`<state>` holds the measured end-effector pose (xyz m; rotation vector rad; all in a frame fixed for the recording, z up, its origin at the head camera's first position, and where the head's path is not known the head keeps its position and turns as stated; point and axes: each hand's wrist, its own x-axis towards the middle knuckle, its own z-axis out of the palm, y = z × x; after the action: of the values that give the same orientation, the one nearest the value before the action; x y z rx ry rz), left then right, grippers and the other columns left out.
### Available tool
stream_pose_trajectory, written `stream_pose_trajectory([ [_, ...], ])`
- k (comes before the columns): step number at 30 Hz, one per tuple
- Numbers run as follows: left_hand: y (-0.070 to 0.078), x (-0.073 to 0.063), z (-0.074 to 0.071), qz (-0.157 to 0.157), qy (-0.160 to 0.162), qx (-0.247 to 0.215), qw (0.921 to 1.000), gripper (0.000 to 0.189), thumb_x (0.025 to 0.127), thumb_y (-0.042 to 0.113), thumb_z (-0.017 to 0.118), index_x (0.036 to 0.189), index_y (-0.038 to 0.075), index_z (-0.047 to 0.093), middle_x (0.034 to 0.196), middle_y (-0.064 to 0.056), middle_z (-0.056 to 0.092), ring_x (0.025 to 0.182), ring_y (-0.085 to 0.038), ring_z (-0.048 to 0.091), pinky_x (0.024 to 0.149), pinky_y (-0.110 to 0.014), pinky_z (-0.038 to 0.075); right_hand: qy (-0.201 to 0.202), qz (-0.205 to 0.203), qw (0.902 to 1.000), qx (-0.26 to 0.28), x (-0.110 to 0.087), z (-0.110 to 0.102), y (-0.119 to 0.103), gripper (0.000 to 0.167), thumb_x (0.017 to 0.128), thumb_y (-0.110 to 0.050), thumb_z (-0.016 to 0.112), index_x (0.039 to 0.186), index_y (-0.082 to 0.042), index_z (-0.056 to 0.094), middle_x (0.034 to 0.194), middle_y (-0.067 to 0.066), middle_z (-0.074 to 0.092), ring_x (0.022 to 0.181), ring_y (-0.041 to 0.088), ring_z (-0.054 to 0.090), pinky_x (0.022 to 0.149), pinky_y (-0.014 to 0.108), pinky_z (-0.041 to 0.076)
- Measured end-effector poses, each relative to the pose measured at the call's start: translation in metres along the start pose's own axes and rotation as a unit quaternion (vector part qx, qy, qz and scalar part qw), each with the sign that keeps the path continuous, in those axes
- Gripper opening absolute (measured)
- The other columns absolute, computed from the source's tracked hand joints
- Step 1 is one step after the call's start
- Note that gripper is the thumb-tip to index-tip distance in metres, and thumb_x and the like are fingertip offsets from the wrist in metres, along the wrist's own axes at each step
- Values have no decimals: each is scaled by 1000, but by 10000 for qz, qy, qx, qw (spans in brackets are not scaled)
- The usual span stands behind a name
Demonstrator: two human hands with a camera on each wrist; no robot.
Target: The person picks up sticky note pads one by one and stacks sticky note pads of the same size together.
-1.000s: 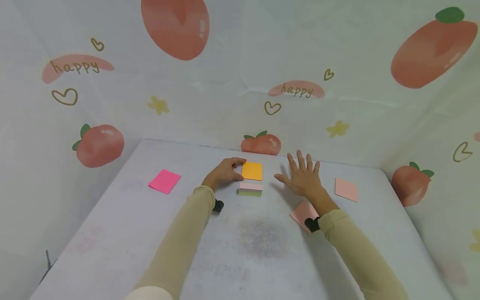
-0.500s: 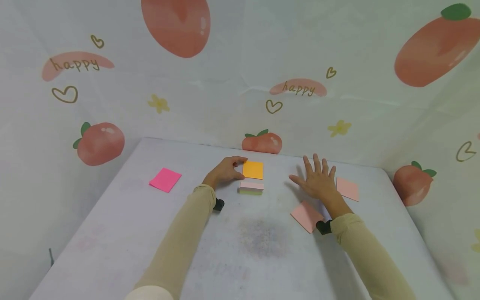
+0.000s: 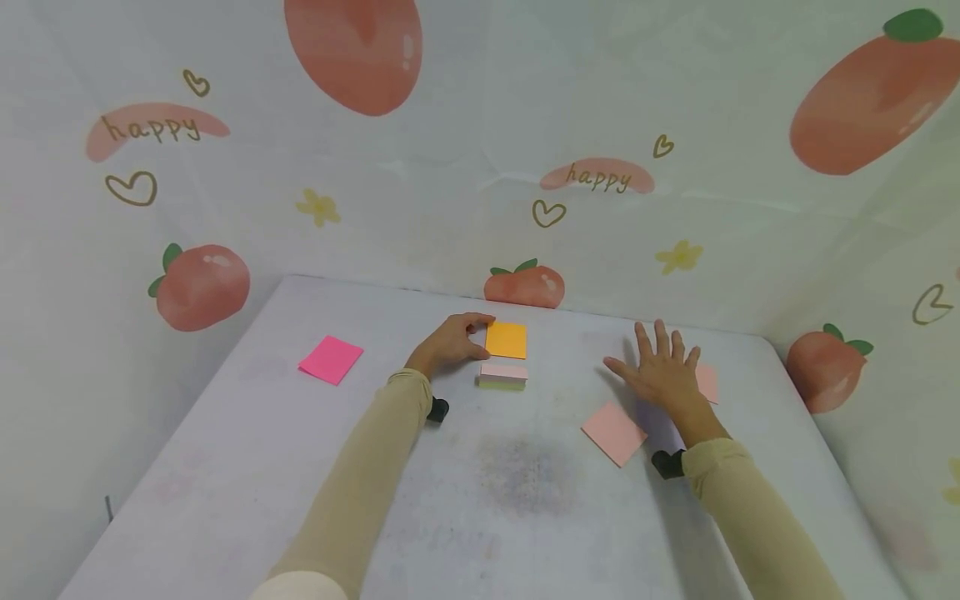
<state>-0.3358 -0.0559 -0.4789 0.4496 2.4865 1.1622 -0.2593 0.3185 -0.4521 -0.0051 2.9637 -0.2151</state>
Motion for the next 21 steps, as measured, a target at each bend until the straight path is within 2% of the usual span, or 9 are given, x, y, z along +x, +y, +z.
stream_pose_trajectory([
  [8,-1,1,-1,-116,44,-36,9999,68,89,18,78,151,24,50,157,-2,48,136,-29,47,121,-44,38,-118,168,9998,89,-6,2,18,108,93,-82,30,164,-6,0,166,34,-10,149,64,-7,110,84,-9],
  [21,0,0,0,-63,0,-66,10000,67,90,17,77,151,23,50,158,-2,47,138,-29,48,122,-43,37,-129,348,9982,474,-19,2,46,110,94,-80,36,162,-1,2,163,39,-9,147,67,-7,109,85,-6],
])
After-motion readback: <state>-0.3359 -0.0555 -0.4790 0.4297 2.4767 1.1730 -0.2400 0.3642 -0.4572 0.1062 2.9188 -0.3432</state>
